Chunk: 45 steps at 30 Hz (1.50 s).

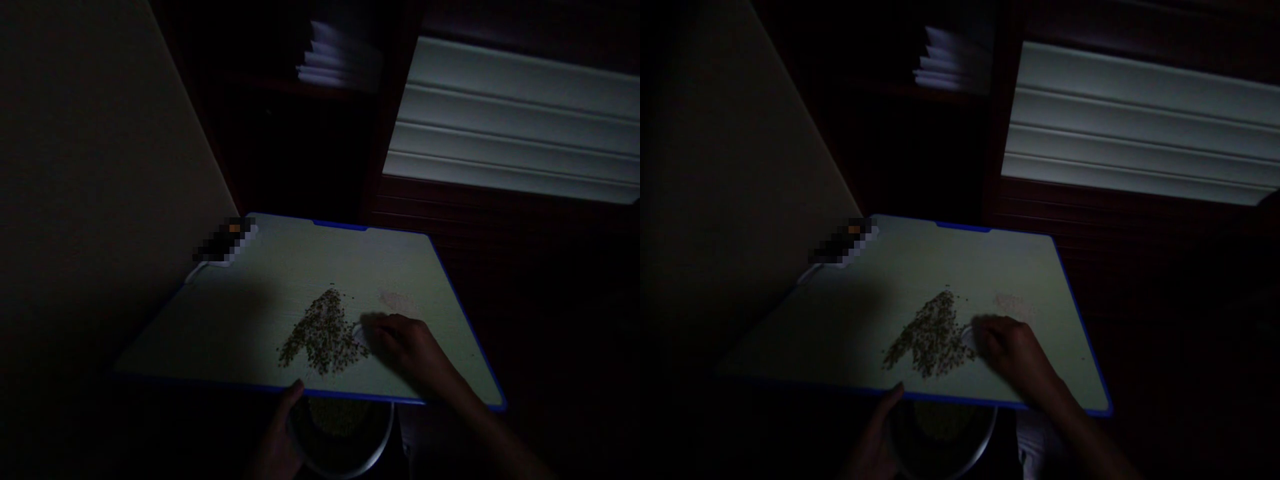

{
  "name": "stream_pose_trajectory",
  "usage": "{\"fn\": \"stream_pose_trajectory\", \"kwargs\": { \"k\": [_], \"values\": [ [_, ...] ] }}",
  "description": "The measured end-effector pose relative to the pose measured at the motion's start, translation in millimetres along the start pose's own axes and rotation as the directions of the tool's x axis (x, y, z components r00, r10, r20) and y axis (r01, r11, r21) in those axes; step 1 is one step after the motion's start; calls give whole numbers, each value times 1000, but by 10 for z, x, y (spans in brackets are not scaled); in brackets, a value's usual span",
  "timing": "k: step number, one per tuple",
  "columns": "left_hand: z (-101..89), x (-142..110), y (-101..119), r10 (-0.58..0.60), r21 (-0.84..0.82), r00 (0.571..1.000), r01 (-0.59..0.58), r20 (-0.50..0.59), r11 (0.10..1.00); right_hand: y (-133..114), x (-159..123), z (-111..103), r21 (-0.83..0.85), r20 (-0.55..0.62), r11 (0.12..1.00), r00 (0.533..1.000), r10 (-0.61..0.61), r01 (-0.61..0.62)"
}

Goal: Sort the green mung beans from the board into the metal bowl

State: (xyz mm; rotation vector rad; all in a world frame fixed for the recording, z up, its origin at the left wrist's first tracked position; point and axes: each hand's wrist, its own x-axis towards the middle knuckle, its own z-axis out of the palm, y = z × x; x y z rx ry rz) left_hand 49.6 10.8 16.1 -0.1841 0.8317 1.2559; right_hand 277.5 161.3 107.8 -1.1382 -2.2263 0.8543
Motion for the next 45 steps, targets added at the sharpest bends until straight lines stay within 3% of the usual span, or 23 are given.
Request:
{"fn": "stream_pose_trajectory", "kwargs": {
  "k": [1, 4, 10, 17, 21, 24, 28, 33, 35, 37, 40, 45],
  "values": [
    [35, -25, 2, 33, 7, 998, -32, -44, 999, -8, -60, 24, 2, -18, 1000, 1000, 14, -14],
    [168, -115, 18, -21, 30, 991, 25, -129, 999, 17, -231, 75, 12, -85, 998, 995, 55, -55],
    [244, -159, -24, -52, -40, 995, 49, -82, 998, 205, -430, -11, 27, -247, 990, 959, 141, -139],
    [236, -106, -54, -99, -35, 990, 96, -99, 995, 204, -380, -32, 52, -171, 993, 979, 112, -105],
    [130, -53, -91, -117, 3, 988, 118, -103, 993, 148, -427, -55, 71, -121, 994, 988, 95, -87],
    [60, -37, -125, -156, 1, 985, 156, -75, 988, 125, -496, -78, 68, -162, 995, 983, 84, -74],
    [100, -68, -131, -104, 26, 984, 109, -147, 994, 99, -589, -59, 50, -189, 995, 978, 89, -81],
    [102, -71, -150, -181, 51, 969, 191, -166, 980, 55, -705, 22, 26, -182, 995, 978, 102, -99],
    [82, -58, -160, -145, 74, 972, 160, -183, 984, 54, -737, 40, 32, -178, 995, 979, 102, -98],
    [85, -47, -150, -113, 84, 968, 134, -224, 987, 63, -746, 45, 43, -219, 993, 969, 116, -110],
    [130, -44, -98, -188, 22, 963, 195, -192, 980, 81, -717, 39, 44, -307, 989, 940, 149, -142],
    [208, -50, -43, -224, -22, 951, 224, -211, 974, 76, -666, 18, 34, -250, 994, 962, 109, -104]
  ]
}}
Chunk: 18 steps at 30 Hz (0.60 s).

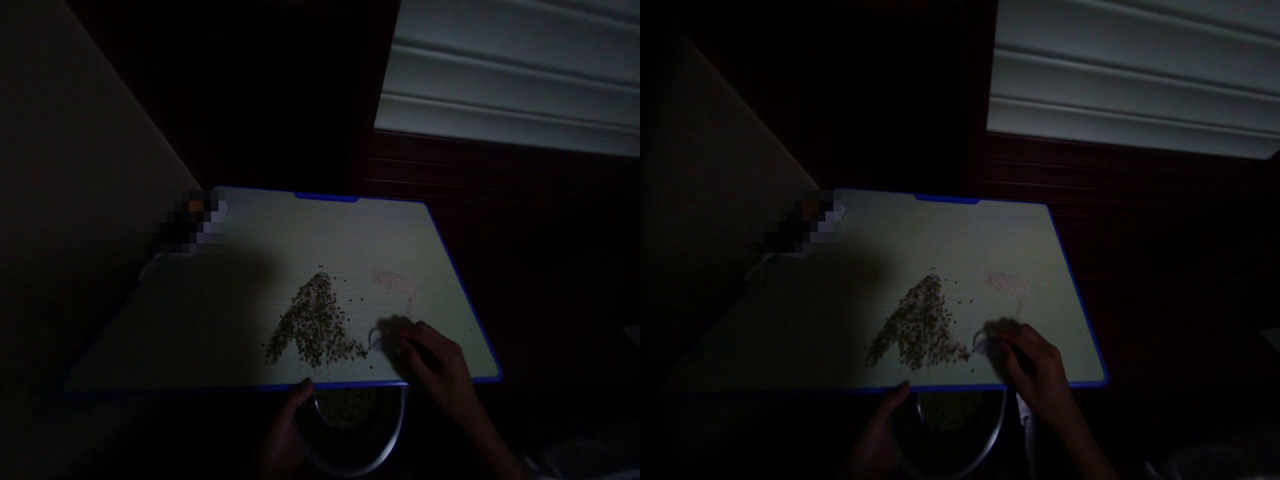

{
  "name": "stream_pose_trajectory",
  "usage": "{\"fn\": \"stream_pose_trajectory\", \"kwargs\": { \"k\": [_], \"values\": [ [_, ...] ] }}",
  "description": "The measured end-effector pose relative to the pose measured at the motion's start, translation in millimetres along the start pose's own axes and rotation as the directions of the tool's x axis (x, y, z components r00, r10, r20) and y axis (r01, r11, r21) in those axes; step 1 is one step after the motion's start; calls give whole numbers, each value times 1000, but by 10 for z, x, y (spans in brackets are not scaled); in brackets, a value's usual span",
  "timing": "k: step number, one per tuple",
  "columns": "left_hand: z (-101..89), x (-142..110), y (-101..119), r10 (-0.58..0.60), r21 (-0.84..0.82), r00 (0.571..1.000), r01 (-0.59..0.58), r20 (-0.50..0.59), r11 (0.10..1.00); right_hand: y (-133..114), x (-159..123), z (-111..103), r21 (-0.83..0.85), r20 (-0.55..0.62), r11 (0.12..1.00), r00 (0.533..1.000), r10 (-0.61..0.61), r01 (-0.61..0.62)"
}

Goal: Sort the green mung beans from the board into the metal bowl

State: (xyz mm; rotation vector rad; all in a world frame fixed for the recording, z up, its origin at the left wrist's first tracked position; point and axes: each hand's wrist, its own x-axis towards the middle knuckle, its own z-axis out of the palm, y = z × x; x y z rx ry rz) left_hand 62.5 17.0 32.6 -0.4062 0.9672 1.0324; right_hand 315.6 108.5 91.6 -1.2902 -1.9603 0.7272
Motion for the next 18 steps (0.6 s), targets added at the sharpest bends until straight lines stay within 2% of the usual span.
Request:
{"fn": "stream_pose_trajectory", "kwargs": {
  "k": [2, 5, 11, 18],
  "values": [
    [16, -2, -8, 14, -1, 1000, -14, -22, 1000, 1, -4, -16, 16, 30, 1000, 999, -22, 22],
    [25, 2, -28, 22, -24, 1000, -22, 2, 999, 20, -15, -37, 31, 59, 999, 998, -32, 30],
    [25, -4, -25, 28, -21, 998, -27, 55, 999, 41, 22, -14, 26, 10, 998, 998, 60, -60],
    [-38, 81, -39, 62, -31, 997, -60, 55, 998, -27, 41, -11, 47, 87, 999, 996, 10, -14]
  ]
}}
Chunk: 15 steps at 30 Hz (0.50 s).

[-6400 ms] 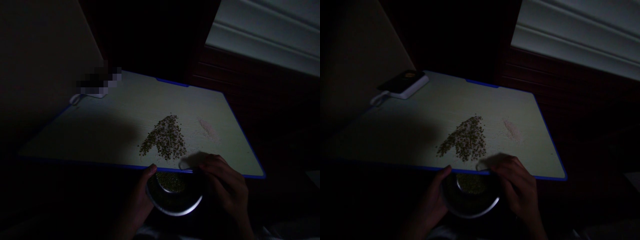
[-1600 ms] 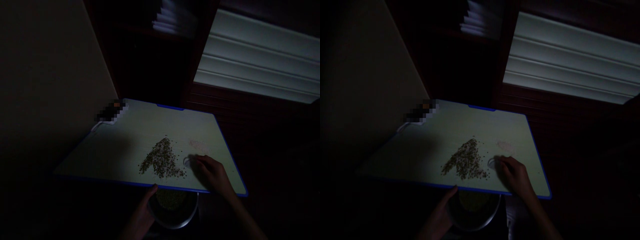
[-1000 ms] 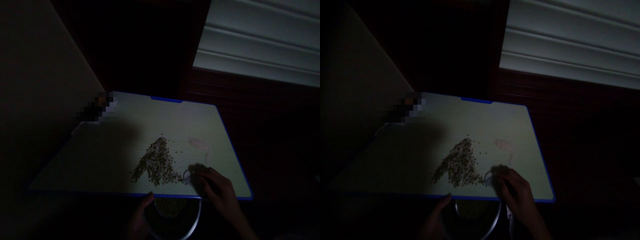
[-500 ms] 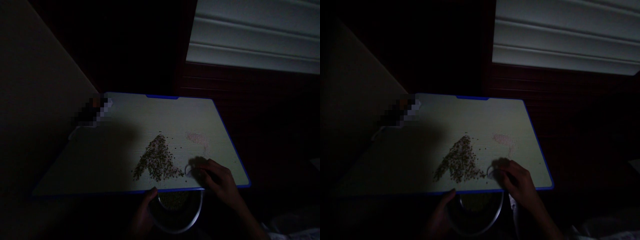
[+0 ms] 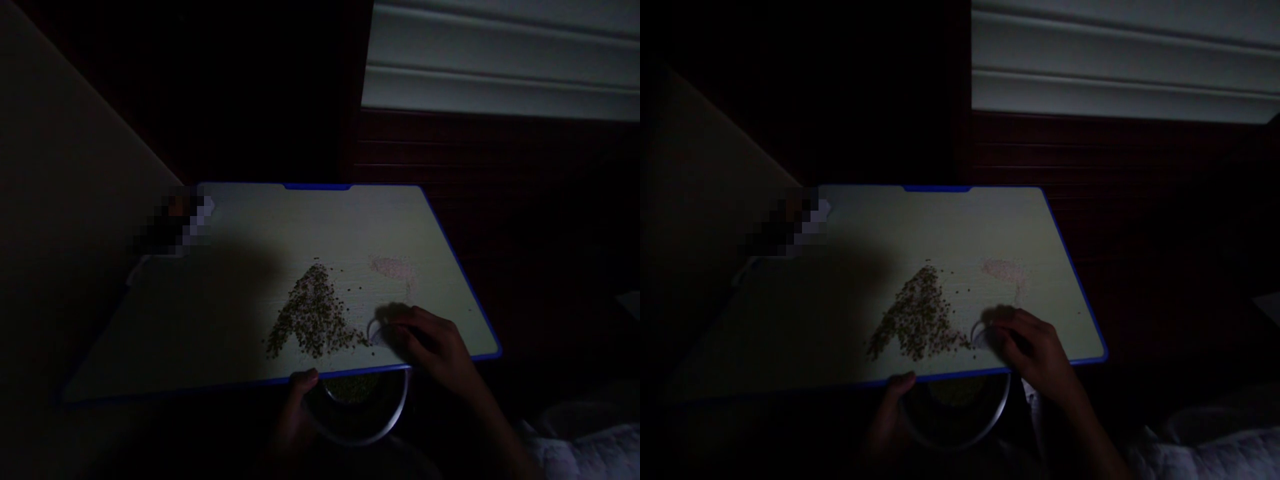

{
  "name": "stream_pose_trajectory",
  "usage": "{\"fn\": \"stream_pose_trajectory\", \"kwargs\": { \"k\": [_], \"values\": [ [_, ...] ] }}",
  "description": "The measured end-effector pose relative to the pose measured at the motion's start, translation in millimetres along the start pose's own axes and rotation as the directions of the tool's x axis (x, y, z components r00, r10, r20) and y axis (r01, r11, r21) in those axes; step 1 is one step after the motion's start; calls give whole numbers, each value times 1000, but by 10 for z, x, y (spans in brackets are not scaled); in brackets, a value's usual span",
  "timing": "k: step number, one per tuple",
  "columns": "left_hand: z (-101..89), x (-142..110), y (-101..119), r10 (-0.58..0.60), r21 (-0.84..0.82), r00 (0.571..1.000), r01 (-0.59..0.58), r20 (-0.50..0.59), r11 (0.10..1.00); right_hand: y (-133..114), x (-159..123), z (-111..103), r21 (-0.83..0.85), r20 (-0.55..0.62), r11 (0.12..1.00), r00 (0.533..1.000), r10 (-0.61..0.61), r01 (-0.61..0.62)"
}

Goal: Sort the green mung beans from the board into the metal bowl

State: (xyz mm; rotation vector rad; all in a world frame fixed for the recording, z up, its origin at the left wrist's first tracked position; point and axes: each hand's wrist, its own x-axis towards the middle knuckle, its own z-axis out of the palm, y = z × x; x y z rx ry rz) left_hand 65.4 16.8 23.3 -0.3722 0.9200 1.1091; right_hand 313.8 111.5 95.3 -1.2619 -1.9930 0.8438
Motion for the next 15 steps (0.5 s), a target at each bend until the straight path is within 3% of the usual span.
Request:
{"fn": "stream_pose_trajectory", "kwargs": {
  "k": [6, 12, 15],
  "values": [
    [-60, 69, -56, -15, 1, 999, 15, 47, 1000, -10, -25, 26, 4, -54, 994, 993, -107, 107],
    [-88, 72, -83, -60, -17, 990, 63, 125, 998, -25, -44, 25, 10, 50, 992, 991, -127, 127],
    [-137, 106, -88, -67, -32, 985, 73, 160, 997, -43, -41, 9, -9, 30, 991, 990, -136, 137]
  ]
}}
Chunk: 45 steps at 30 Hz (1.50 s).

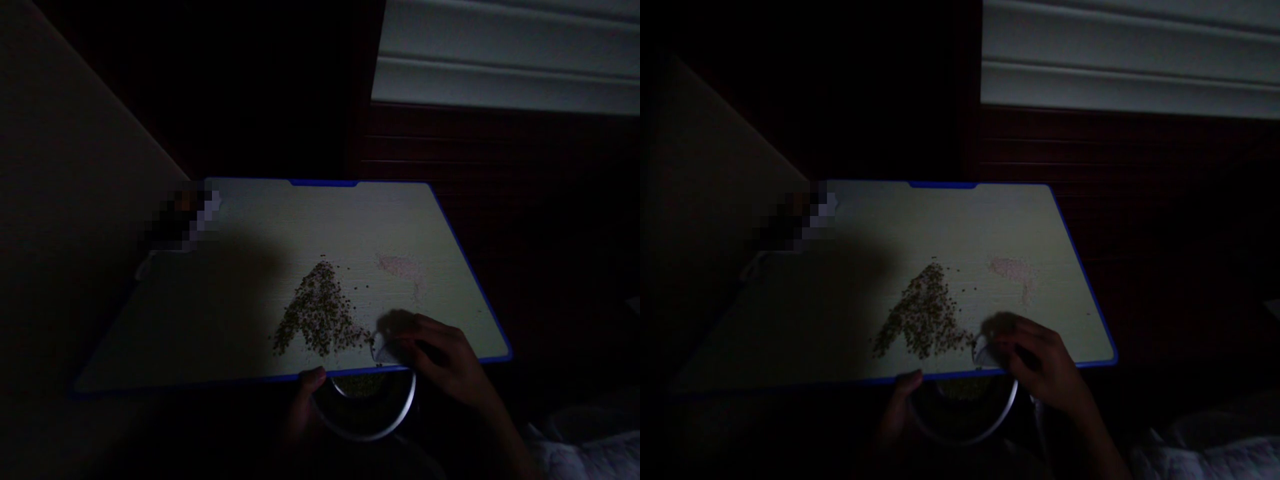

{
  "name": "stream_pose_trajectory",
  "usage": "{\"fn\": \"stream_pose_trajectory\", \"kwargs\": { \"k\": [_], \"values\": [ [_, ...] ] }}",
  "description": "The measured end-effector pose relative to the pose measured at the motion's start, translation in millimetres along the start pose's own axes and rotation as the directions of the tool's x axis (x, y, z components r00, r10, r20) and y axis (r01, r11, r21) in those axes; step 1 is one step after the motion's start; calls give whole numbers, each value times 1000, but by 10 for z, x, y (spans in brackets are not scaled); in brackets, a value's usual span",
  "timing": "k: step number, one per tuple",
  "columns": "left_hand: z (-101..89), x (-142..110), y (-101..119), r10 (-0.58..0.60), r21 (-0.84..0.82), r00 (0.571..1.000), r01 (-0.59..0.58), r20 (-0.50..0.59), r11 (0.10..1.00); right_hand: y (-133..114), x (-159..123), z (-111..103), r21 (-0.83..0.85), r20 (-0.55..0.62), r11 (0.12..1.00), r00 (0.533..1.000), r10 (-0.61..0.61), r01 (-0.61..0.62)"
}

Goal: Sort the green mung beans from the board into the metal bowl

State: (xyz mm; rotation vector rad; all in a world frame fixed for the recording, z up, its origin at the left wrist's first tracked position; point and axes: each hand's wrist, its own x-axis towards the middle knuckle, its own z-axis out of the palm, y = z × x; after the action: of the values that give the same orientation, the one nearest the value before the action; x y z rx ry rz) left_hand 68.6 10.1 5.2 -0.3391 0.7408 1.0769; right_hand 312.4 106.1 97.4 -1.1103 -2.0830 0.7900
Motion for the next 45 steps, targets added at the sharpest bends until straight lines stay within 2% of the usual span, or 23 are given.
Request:
{"fn": "stream_pose_trajectory", "kwargs": {
  "k": [6, 13, 20, 32, 37, 45],
  "values": [
    [-101, 65, 21, -12, -8, 998, 12, 64, 1000, -4, 17, -1, -24, -95, 1000, 995, -4, 2],
    [-201, 106, 39, 48, -39, 995, -45, 82, 998, 7, 18, 8, -49, -54, 999, 999, -2, 0],
    [-103, 80, 40, 55, -42, 994, -51, 99, 998, 33, 13, 14, -99, -97, 995, 995, 5, -15],
    [-164, 85, 43, 66, -27, 997, -65, 36, 998, 21, 3, -9, -32, -54, 999, 998, -40, 38],
    [-161, 77, 25, 103, -38, 993, -101, 54, 994, 15, 15, -2, -33, -86, 999, 995, -39, 37],
    [-215, 114, 32, 64, -26, 995, -63, 71, 998, 8, 15, -17, 9, -25, 999, 999, -37, 37]
  ]
}}
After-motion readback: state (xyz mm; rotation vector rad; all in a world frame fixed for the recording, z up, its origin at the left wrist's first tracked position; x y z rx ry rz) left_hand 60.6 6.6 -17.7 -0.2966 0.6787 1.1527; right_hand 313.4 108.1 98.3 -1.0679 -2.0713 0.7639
